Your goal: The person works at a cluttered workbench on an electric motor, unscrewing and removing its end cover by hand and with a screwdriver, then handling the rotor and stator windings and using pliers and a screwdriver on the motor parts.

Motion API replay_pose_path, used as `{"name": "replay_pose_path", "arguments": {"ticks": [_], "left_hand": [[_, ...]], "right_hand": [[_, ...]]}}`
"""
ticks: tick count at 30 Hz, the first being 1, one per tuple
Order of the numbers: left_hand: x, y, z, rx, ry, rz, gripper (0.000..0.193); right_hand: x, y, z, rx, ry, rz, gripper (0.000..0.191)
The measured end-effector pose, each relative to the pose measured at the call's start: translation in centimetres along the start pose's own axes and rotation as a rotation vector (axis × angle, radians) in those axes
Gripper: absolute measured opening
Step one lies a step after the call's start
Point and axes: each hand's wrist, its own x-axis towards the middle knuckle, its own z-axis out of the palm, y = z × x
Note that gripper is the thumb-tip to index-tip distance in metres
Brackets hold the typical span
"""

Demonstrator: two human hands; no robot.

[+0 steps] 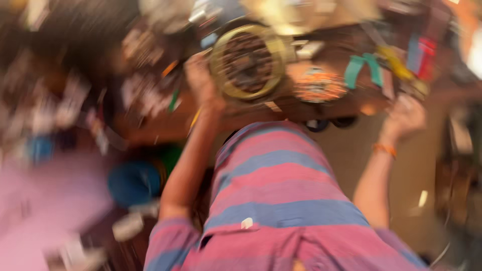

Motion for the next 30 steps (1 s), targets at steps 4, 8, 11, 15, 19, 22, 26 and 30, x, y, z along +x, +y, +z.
{"name": "replay_pose_path", "arguments": {"ticks": [4,8,11,15,19,22,26,30], "left_hand": [[-3.0,-0.7,-7.1,-0.009,0.112,0.035,0.045],[-6.7,-1.2,-14.6,0.35,0.236,0.131,0.053],[-7.7,-2.2,-17.6,0.607,0.327,0.182,0.038],[-5.4,-2.0,-20.0,1.01,0.453,0.27,0.023],[-1.0,-0.5,-21.2,1.458,0.347,0.346,0.036],[1.5,0.3,-21.5,1.668,0.176,0.256,0.046],[1.6,2.1,-21.8,1.543,0.263,0.387,0.033],[-2.7,6.0,-21.5,0.813,0.126,0.264,0.02]], "right_hand": [[-3.0,0.1,-1.0,0.018,0.289,0.236,0.022],[-7.1,-0.9,-1.3,-0.04,0.177,0.14,0.04],[-10.3,-2.2,0.0,-0.215,-0.005,0.22,0.034],[-13.1,-3.4,2.9,-0.556,-0.517,0.387,0.028],[-14.7,-3.2,5.4,-0.778,-1.042,0.395,0.026],[-15.7,-3.1,6.6,-0.797,-1.229,0.357,0.028],[-16.6,-4.7,6.9,-0.673,-1.243,0.327,0.033],[-16.6,-10.3,8.0,-0.426,-1.131,0.273,0.039]]}}
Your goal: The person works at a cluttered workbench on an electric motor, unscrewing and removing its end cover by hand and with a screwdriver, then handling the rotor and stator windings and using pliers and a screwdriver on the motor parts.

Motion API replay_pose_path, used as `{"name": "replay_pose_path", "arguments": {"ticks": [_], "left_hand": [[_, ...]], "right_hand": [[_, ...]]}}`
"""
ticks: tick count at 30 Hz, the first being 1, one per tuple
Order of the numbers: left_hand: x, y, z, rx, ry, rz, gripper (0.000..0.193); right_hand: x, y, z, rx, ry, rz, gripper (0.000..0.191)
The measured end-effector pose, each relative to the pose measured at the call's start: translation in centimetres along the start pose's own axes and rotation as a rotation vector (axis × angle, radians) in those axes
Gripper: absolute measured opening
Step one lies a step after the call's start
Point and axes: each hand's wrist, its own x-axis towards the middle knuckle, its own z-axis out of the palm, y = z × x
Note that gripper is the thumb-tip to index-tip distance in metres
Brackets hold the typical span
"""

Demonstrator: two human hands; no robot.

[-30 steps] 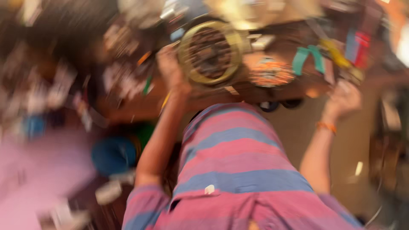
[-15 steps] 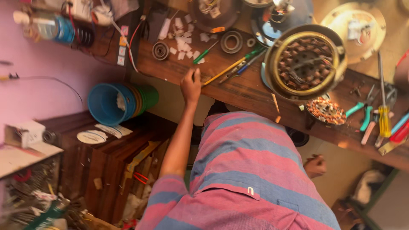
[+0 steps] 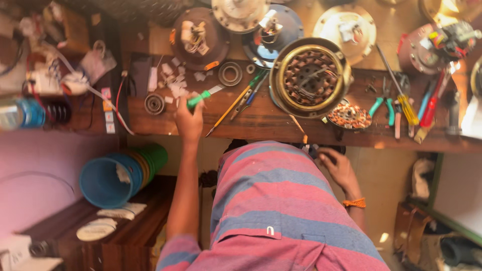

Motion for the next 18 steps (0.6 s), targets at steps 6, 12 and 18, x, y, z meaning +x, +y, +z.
{"name": "replay_pose_path", "arguments": {"ticks": [6,12,18], "left_hand": [[-3.8,9.1,0.1,-0.497,-0.534,0.007,0.015],[-5.2,16.1,5.5,-0.502,-0.803,0.223,0.027],[-4.8,15.7,5.9,-0.489,-0.844,0.197,0.036]], "right_hand": [[0.3,-11.8,0.7,0.523,-0.298,-0.215,0.067],[-0.9,-16.3,3.3,1.034,-0.193,-0.434,0.059],[2.8,-13.7,-1.2,0.741,0.371,-0.448,0.025]]}}
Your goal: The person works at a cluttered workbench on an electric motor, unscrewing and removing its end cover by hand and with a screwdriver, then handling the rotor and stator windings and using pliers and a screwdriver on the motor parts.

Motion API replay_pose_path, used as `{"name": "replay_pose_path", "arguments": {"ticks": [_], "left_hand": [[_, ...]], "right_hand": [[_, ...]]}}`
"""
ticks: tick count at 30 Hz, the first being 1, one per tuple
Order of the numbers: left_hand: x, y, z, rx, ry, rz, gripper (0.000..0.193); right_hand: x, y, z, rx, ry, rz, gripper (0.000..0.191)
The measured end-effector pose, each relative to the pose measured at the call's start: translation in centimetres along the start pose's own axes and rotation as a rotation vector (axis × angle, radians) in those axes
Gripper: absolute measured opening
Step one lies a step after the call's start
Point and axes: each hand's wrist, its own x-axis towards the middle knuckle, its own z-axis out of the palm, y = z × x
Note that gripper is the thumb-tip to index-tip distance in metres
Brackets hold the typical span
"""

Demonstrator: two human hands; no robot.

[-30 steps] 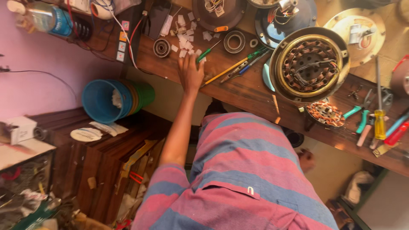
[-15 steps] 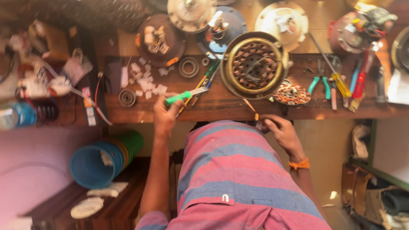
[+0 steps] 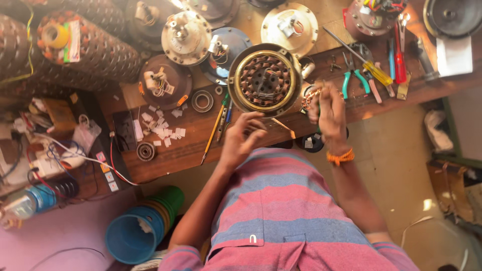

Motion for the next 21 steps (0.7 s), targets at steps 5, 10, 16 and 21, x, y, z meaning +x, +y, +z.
{"name": "replay_pose_path", "arguments": {"ticks": [5,10,16,21], "left_hand": [[-0.5,-2.4,-1.8,-0.044,0.132,-0.003,0.026],[-0.4,-3.0,-2.5,-0.151,0.15,0.025,0.042],[0.0,-2.3,-2.5,-0.057,0.228,-0.02,0.035],[4.9,-4.8,-3.2,0.106,0.469,-0.011,0.021]], "right_hand": [[2.2,-1.9,-1.4,-0.815,-0.089,-0.312,0.023],[3.7,-3.5,0.5,-1.049,-0.042,-0.236,0.012],[4.1,-2.7,-0.9,-0.909,-0.08,-0.326,0.015],[0.9,-0.8,-4.5,-0.216,0.007,0.206,0.029]]}}
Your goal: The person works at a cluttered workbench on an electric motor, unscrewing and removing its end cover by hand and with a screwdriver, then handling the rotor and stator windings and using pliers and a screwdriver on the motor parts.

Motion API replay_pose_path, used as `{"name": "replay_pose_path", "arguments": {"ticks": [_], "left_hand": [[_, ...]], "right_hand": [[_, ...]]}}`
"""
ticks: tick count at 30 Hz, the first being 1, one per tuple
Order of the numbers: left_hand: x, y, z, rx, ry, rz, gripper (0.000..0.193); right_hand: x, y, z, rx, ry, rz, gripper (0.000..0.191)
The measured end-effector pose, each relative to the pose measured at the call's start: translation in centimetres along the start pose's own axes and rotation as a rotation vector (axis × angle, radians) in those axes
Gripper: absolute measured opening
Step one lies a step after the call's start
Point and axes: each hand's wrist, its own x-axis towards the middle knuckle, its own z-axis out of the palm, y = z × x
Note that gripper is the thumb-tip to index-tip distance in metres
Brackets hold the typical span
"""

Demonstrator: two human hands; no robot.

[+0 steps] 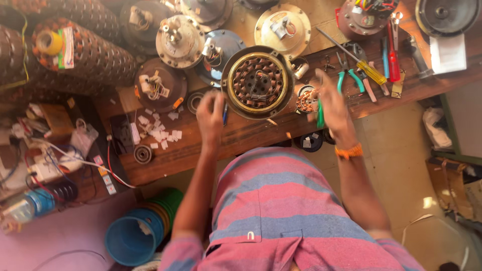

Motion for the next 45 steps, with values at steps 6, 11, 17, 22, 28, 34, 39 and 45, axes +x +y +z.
{"name": "replay_pose_path", "arguments": {"ticks": [6,11,17,22,28,34,39,45], "left_hand": [[11.3,-2.9,3.6,0.099,-0.116,0.138,0.029],[15.0,-2.8,5.6,-0.22,-0.627,-0.337,0.04],[12.5,-4.2,5.5,-0.357,-0.357,-0.233,0.064],[5.0,-3.9,8.0,-0.915,0.116,-0.291,0.054],[0.6,-4.0,6.7,-0.731,0.187,-0.294,0.037],[7.0,-4.8,3.4,-0.346,-0.094,-0.303,0.047],[10.6,-4.5,5.1,-0.483,-0.401,-0.365,0.044],[11.0,-4.8,4.9,-0.227,-0.425,-0.101,0.043]], "right_hand": [[-5.1,3.5,-1.1,-0.047,-0.074,0.178,0.042],[-7.5,4.5,-2.0,-0.339,-0.136,0.378,0.047],[-8.8,6.6,-2.4,-0.342,-0.034,0.314,0.05],[-9.5,5.2,-1.9,-0.417,0.032,0.353,0.031],[-8.5,-0.5,-0.3,-0.456,0.144,0.014,0.038],[-5.3,-2.3,2.4,-0.504,0.179,-0.304,0.03],[-4.4,-2.7,2.7,-0.623,0.148,-0.325,0.03],[-3.5,-3.9,1.9,-0.767,0.064,-0.434,0.027]]}}
